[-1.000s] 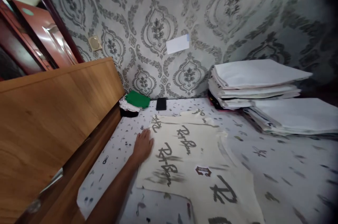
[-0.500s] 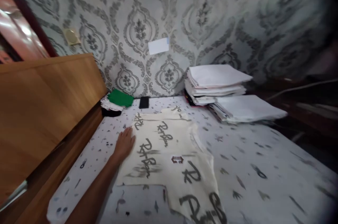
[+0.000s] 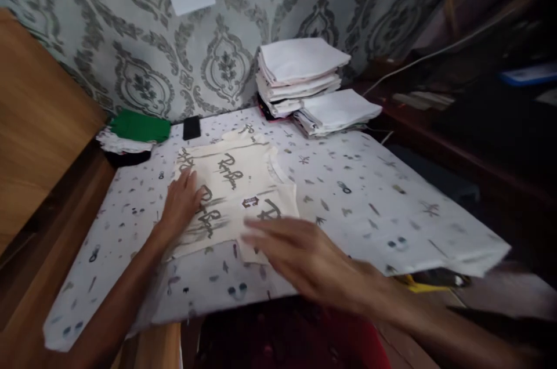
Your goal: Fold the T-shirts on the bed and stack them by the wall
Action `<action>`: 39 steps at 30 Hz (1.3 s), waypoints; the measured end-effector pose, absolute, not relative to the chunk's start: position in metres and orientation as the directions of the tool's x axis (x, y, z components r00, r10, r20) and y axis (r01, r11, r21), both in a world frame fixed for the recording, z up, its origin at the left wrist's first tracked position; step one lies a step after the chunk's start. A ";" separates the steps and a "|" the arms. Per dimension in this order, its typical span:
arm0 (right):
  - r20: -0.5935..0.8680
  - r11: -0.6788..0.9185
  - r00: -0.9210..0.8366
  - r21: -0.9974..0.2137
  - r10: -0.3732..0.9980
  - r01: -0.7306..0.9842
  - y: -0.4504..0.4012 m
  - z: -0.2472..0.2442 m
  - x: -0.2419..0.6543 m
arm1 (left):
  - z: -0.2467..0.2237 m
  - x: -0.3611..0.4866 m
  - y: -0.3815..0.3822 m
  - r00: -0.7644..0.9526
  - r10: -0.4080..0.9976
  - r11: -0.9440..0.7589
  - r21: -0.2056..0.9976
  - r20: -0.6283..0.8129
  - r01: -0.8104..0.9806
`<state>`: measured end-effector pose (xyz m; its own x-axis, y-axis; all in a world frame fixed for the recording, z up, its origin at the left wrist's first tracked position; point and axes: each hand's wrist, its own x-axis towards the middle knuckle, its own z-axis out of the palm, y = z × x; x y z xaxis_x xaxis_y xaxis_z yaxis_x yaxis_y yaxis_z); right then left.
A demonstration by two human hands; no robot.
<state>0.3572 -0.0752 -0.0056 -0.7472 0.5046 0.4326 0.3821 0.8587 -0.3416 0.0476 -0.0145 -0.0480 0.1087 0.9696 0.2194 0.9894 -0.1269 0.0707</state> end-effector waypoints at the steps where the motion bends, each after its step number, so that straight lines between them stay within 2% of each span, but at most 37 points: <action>1: 0.403 0.833 -0.733 -0.347 0.547 0.431 -0.069 -0.011 0.355 | -0.048 0.064 -0.017 0.188 0.960 -0.215 0.117 0.207 0.970; 3: 0.325 0.761 -0.690 -0.337 0.647 0.554 -0.054 -0.030 0.348 | -0.052 0.096 -0.025 0.321 0.934 -0.347 0.187 0.157 0.919; 6: 0.218 0.673 -0.637 -0.290 0.739 0.681 -0.040 -0.062 0.344 | -0.063 0.121 -0.041 0.416 0.907 -0.420 0.187 0.064 0.888; 9: 0.193 0.661 -0.633 -0.263 0.750 0.703 -0.043 -0.081 0.355 | -0.071 0.107 -0.054 0.395 0.918 -0.396 0.141 0.033 0.907; 12: 0.202 0.636 -0.604 -0.290 0.771 0.715 -0.052 -0.083 0.375 | -0.071 0.073 -0.064 0.320 0.947 -0.322 0.124 0.042 0.938; 16: 0.214 0.663 -0.635 -0.376 0.742 0.648 -0.065 -0.073 0.397 | -0.061 0.051 -0.080 0.314 0.945 -0.326 0.171 0.094 0.930; 20: 0.262 0.760 -0.739 -0.432 0.621 0.486 -0.081 -0.063 0.415 | -0.048 0.074 -0.099 0.553 0.806 -0.591 0.266 0.209 0.761; 23: 0.274 0.788 -0.770 -0.437 0.576 0.434 -0.090 -0.059 0.420 | -0.043 0.102 -0.106 0.689 0.677 -0.736 0.241 0.260 0.633; 25: 0.273 0.778 -0.762 -0.452 0.587 0.437 -0.093 -0.057 0.418 | -0.040 0.115 -0.105 0.714 0.651 -0.759 0.244 0.258 0.603; 27: 0.280 0.738 -0.730 -0.517 0.624 0.433 -0.091 -0.054 0.414 | -0.035 0.123 -0.100 0.689 0.691 -0.718 0.323 0.220 0.617; 29: 0.258 0.633 -0.659 -0.648 0.706 0.424 -0.087 -0.049 0.408 | -0.028 0.126 -0.091 0.623 0.772 -0.603 0.455 0.128 0.655; 31: 0.152 0.440 -0.569 -0.799 0.808 0.411 -0.082 -0.043 0.404 | -0.021 0.127 -0.083 0.551 0.834 -0.446 0.580 -0.007 0.682; 33: 0.005 0.230 -0.494 -0.889 0.869 0.395 -0.076 -0.037 0.402 | -0.014 0.127 -0.076 0.499 0.858 -0.306 0.662 -0.119 0.684; 35: -0.081 0.125 -0.477 -0.914 0.875 0.386 -0.073 -0.032 0.403 | -0.010 0.127 -0.071 0.485 0.854 -0.226 0.704 -0.189 0.673; 39: -0.118 0.172 -0.558 -0.882 0.821 0.439 -0.071 -0.023 0.409 | -0.002 0.121 -0.070 0.569 0.774 -0.163 0.782 -0.276 0.601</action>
